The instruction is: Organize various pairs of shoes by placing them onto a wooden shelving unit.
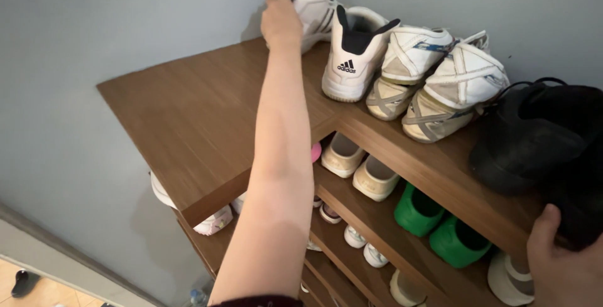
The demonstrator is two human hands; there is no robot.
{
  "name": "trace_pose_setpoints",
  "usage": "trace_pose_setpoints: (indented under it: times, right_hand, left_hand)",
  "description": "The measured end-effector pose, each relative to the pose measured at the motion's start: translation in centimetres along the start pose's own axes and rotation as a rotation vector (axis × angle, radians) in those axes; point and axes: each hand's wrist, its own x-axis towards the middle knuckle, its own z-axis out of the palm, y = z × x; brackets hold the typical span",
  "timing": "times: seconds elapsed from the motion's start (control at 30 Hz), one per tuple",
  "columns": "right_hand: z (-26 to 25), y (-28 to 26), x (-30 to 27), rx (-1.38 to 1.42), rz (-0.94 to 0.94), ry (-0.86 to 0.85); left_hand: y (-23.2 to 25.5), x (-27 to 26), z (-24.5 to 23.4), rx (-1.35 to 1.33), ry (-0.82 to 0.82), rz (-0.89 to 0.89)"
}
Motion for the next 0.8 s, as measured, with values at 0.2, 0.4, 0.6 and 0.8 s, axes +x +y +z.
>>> trace_pose_setpoints:
  times: [0.2,0.4,0.6,0.8]
  right_hand:
    - [-1.5,-1.2,0.5,0.147,0.149,-0.128]
    - [-1.1,-0.5,0.6,0.142,0.029,-0.005]
    - [-3.4,-1.1,2.6,0.208,-0.031,0.055]
    - [-0.2,0.6,0.3,0.243,-0.062,0.072]
  left_hand:
    - [-0.8,0.4,-0.6,-0.047,0.020,0.000]
    - [3.6,-0.7,-2.3,-0.242,0.054,0.044]
    - [9.9,-10.9,-13.1,0.024,-0.397,0.493]
    - [6.5,-11.2,-10.2,0.034,-0.305,0.449]
